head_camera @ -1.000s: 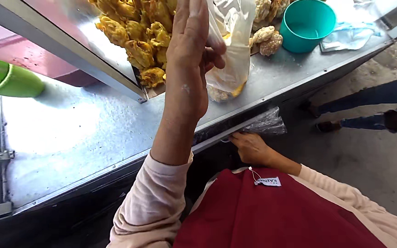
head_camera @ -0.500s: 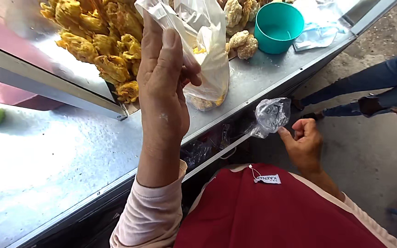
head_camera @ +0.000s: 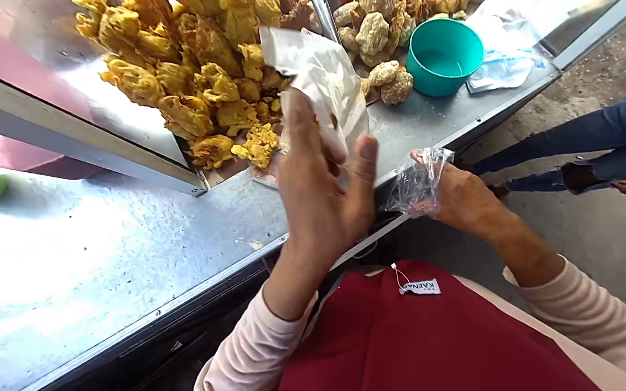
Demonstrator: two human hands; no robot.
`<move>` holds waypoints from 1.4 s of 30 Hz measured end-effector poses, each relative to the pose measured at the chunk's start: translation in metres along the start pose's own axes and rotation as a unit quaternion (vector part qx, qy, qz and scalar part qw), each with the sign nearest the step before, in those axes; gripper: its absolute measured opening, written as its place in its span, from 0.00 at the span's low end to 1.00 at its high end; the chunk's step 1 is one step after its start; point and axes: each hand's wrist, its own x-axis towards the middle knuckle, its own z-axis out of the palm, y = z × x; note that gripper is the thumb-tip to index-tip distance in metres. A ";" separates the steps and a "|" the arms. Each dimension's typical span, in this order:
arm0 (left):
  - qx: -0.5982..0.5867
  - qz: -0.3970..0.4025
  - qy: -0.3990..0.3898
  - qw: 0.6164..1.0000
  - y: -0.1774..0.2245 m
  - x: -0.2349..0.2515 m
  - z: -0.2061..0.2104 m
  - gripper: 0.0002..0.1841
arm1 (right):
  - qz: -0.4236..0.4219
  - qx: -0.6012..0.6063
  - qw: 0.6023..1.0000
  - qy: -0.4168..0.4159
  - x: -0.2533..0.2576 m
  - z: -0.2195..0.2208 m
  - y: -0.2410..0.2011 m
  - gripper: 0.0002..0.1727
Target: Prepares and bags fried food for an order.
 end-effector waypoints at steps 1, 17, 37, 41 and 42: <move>0.039 0.014 -0.003 0.999 0.001 -0.006 0.010 0.37 | 0.005 -0.002 1.000 -0.001 0.001 -0.002 -0.005 0.54; -0.132 -0.116 -0.175 0.969 -0.005 -0.007 0.055 0.16 | 0.017 -0.217 0.966 -0.137 0.016 -0.069 -0.059 0.52; -0.268 -0.147 -0.095 0.947 -0.011 -0.004 0.073 0.21 | 0.036 0.144 0.986 -0.072 0.032 -0.063 -0.056 0.05; -0.295 -0.109 -0.102 0.944 -0.008 -0.004 0.071 0.24 | 0.073 -0.022 0.941 -0.330 0.060 -0.050 -0.057 0.07; -0.299 -0.102 -0.112 0.942 -0.008 -0.004 0.070 0.25 | 0.062 -0.054 0.925 -0.370 0.064 -0.048 -0.056 0.07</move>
